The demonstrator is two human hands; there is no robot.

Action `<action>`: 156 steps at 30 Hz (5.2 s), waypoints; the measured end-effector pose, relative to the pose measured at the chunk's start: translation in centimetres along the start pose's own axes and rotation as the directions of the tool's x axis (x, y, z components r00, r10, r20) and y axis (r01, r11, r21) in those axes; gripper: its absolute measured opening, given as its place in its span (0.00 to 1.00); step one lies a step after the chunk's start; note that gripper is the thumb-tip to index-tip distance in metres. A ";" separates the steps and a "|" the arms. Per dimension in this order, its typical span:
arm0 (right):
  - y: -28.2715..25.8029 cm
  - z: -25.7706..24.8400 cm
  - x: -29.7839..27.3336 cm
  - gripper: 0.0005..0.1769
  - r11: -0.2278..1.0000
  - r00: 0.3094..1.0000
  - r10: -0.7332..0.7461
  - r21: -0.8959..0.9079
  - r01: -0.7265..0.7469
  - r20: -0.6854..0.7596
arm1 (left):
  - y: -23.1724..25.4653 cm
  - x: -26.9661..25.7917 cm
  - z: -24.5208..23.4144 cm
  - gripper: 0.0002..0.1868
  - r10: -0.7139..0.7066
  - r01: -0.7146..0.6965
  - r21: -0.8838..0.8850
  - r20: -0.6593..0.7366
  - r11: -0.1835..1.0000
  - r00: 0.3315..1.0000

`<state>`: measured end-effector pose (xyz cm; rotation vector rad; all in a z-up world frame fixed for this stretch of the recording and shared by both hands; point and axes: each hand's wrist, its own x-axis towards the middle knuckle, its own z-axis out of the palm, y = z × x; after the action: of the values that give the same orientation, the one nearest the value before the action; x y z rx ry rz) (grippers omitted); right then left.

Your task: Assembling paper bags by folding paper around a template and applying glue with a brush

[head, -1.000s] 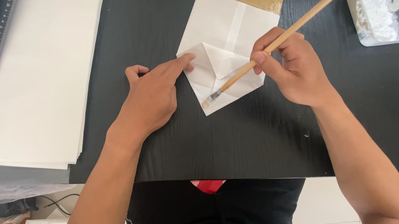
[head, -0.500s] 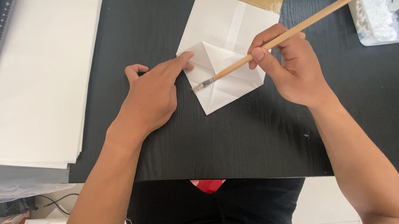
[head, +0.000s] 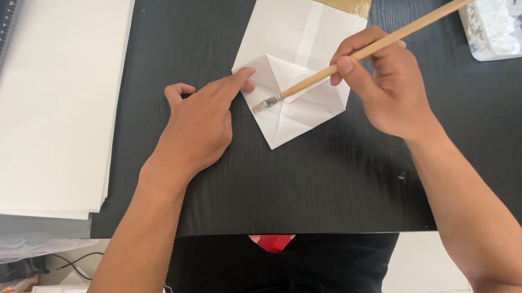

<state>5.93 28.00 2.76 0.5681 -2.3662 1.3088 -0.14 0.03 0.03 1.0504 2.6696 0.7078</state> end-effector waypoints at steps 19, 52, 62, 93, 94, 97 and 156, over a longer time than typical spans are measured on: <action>-0.8 -0.2 -0.2 0.05 1.000 0.996 -0.016 -0.017 0.017 0.089 | 0.1 0.0 -0.1 0.37 -0.007 0.007 -0.019 -0.001 1.000 1.000; 0.9 -9.3 -5.0 0.02 0.984 0.958 0.111 -0.106 -0.143 -0.265 | 0.4 -0.5 1.1 0.44 0.107 -0.113 -0.038 -0.131 0.993 0.986; 11.3 -22.5 -16.9 0.08 0.809 0.615 0.225 -0.207 -0.551 -0.756 | 1.1 -0.4 1.2 0.45 0.148 -0.150 -0.002 -0.121 0.989 0.982; -0.2 -8.7 -22.0 0.14 0.413 0.755 0.468 -0.641 -0.647 -0.460 | 2.1 -0.6 1.6 0.32 0.216 -0.208 0.066 -0.174 0.976 0.961; -1.2 -6.8 -21.0 0.14 0.417 0.758 0.469 -0.644 -0.642 -0.453 | 2.2 -0.8 2.1 0.32 0.209 -0.200 0.065 -0.176 0.978 0.962; -3.6 -1.7 -17.4 0.13 0.587 0.883 0.398 -0.670 -0.455 -0.250 | 2.5 -0.7 2.4 0.27 0.230 -0.217 0.113 -0.116 0.970 0.966; -4.1 0.0 -1.8 0.04 0.812 0.935 0.181 -0.583 0.034 0.306 | 2.7 0.4 4.1 0.32 0.337 -0.332 0.064 -0.115 0.941 0.935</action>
<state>9.55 26.29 4.77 0.5437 -2.9153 0.4544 2.59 3.52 -2.19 1.5457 2.6449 0.8007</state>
